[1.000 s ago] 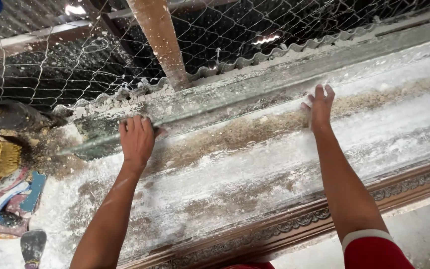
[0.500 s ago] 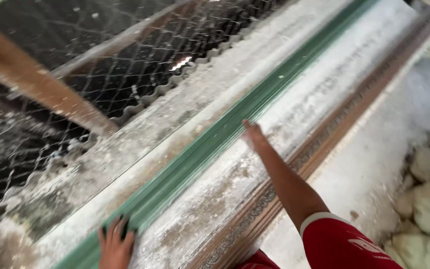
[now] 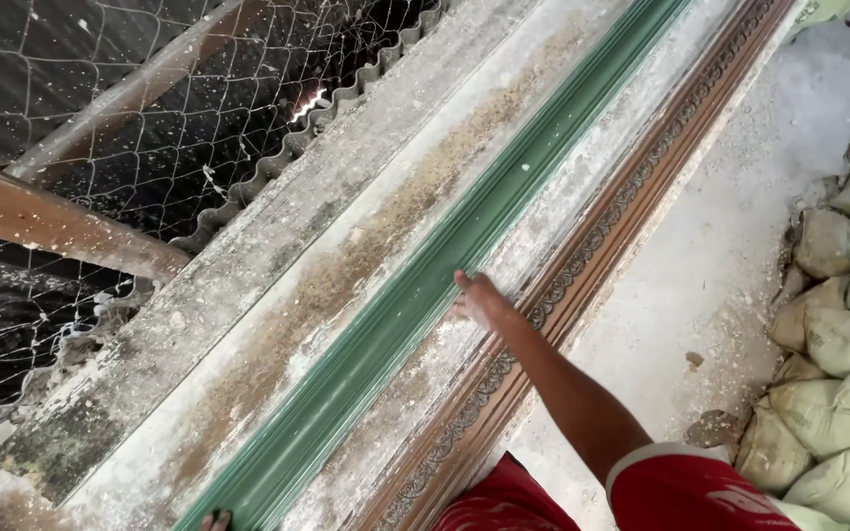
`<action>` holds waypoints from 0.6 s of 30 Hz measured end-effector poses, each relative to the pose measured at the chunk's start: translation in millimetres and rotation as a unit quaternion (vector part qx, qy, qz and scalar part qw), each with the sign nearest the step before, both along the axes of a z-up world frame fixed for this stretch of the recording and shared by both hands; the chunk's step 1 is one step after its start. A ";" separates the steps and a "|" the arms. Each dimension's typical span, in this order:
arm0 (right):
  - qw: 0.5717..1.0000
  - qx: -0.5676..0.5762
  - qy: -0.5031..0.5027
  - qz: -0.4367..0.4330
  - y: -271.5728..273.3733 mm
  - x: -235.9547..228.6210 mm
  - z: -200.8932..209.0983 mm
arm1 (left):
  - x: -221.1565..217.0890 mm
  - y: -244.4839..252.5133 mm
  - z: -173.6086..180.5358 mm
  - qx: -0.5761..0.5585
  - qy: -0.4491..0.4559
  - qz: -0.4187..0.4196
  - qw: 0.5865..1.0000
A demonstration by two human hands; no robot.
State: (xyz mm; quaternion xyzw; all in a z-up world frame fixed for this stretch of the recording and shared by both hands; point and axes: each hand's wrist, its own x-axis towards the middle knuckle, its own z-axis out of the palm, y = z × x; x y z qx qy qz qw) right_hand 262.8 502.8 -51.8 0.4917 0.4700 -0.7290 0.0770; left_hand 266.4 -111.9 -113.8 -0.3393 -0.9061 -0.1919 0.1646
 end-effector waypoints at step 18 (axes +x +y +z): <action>0.971 0.180 -0.112 0.111 92.4 -13.2 -15.1 | 29.4 86.1 79.5 -0.071 -0.131 0.114 0.982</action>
